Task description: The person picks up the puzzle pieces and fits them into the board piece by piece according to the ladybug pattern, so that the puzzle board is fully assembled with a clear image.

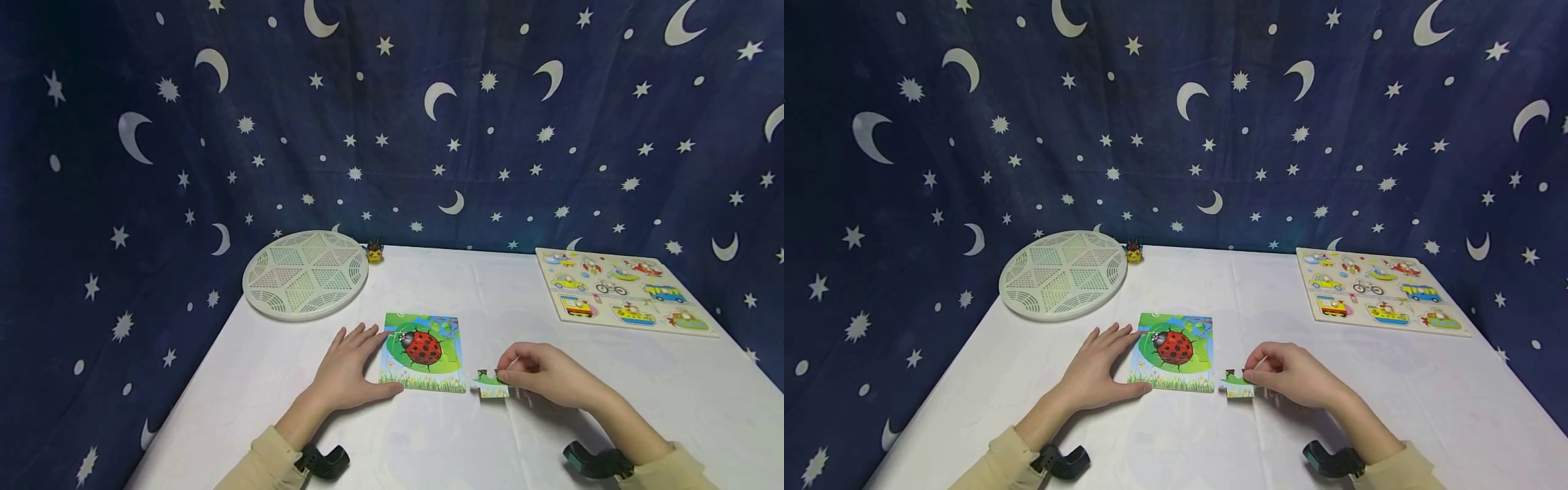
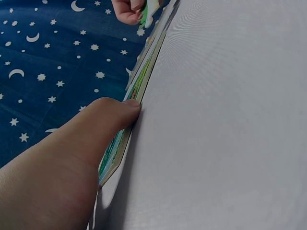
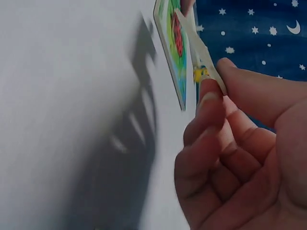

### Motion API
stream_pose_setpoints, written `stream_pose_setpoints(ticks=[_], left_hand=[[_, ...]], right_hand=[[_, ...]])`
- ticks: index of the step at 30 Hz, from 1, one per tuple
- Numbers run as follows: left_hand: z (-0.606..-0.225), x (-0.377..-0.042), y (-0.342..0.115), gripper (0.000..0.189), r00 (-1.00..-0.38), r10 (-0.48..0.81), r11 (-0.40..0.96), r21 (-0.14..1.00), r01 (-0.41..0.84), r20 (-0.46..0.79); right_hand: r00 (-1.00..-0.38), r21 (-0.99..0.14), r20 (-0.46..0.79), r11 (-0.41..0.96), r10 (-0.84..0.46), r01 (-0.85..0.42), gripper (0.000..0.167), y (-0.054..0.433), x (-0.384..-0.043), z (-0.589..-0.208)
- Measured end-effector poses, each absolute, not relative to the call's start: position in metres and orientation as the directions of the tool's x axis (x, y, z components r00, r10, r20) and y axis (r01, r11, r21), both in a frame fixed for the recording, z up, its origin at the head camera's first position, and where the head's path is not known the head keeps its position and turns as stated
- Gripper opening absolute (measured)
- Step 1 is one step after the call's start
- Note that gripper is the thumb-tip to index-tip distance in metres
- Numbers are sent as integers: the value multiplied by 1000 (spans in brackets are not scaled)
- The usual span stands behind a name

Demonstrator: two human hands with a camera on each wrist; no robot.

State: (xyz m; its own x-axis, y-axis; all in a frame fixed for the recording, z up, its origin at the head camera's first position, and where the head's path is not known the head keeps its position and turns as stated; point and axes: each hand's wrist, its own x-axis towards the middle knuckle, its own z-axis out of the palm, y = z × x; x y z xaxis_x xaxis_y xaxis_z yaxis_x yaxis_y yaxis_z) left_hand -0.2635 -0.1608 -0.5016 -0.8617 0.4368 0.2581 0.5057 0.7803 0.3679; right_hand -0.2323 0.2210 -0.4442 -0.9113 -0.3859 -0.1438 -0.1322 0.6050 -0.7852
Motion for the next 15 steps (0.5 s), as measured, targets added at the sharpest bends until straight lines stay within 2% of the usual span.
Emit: stream_pose_setpoints(ticks=[10,15], left_hand=[[-501,-263,-160,98,-862,436,775,381,505,257],[-500,-262,-160,99,-862,437,775,377,506,258]], right_hand=[[-931,-826,-139,559,-338,-79,18,202,-239,-445],[-960,-861,-152,508,-235,12,17,190,-243,-442]])
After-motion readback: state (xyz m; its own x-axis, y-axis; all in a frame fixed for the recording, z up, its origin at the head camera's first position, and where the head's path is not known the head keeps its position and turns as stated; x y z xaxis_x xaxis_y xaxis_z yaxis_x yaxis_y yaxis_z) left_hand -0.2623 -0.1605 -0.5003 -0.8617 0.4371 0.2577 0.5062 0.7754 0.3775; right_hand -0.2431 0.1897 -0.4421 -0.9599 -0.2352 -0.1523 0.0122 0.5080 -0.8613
